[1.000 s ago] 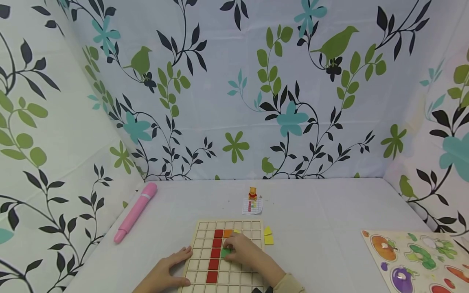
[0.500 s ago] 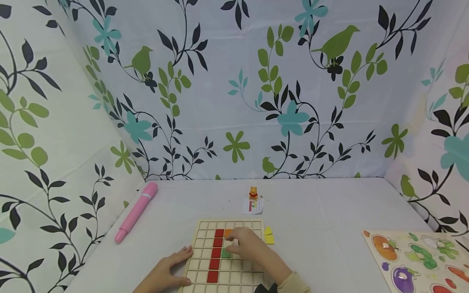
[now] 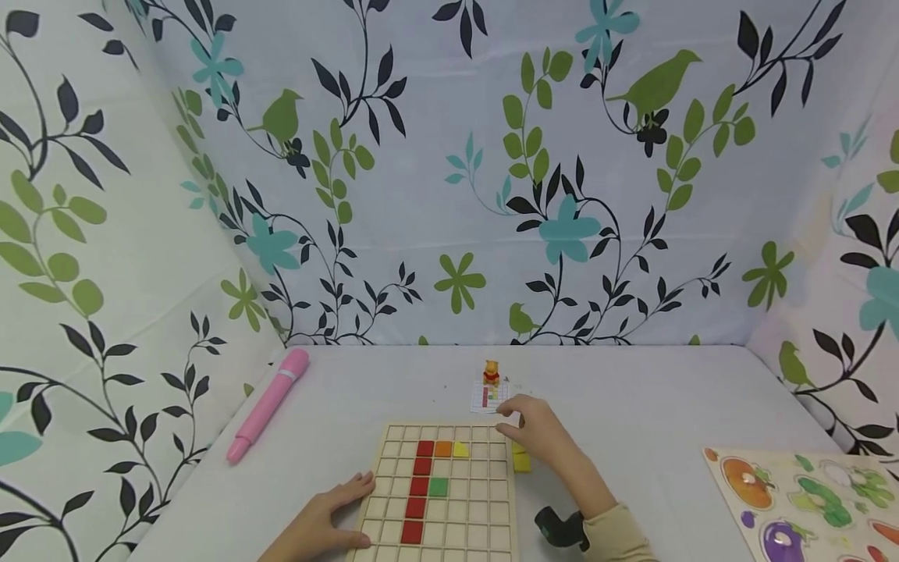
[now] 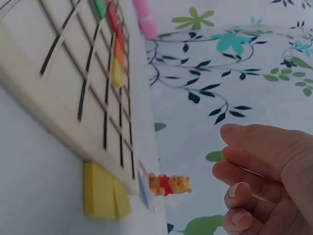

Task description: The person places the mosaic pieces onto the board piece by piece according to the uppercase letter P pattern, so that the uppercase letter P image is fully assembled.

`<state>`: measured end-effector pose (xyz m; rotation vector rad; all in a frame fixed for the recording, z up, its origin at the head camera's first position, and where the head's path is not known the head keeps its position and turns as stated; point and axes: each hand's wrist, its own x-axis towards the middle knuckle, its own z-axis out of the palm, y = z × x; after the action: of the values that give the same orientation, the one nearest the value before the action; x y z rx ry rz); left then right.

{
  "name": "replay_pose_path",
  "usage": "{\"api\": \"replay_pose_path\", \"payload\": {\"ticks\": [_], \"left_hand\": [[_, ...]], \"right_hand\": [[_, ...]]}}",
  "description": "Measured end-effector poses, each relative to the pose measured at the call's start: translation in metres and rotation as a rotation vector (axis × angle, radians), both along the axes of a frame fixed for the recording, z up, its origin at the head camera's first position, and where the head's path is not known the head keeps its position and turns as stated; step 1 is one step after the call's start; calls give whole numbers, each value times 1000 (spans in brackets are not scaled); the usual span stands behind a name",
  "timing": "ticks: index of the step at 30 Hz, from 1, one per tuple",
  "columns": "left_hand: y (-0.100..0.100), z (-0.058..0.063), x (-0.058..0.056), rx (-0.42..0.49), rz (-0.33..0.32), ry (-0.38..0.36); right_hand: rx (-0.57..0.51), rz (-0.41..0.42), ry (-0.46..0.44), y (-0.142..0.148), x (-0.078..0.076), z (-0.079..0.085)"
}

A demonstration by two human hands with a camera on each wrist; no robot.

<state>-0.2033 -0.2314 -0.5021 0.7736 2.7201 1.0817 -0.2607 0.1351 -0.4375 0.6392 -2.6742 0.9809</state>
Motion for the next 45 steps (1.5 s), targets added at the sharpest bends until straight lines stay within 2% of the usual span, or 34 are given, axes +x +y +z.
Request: {"api": "replay_pose_path", "payload": {"ticks": [7,14,24,32,38,45], "left_hand": [[-1,-3,-2,-19,12,15],[-1,-1,-1,-20,10,19],[0,3,-1,-24,17,1],[1,3,0,-26,17,1],[1,1,-1,-32,11,19],[1,2,0,-19,7,6]], "right_hand": [[9,-90,-132,6,-9,-13],[9,-94,-219,12,-13,-28],[52,-43,-225,19,-19,-43],[120,-99,-228,19,-18,-43],[116,-122,-233,19,-16,-40],[128,-212,-306,22,-16,-43]]}}
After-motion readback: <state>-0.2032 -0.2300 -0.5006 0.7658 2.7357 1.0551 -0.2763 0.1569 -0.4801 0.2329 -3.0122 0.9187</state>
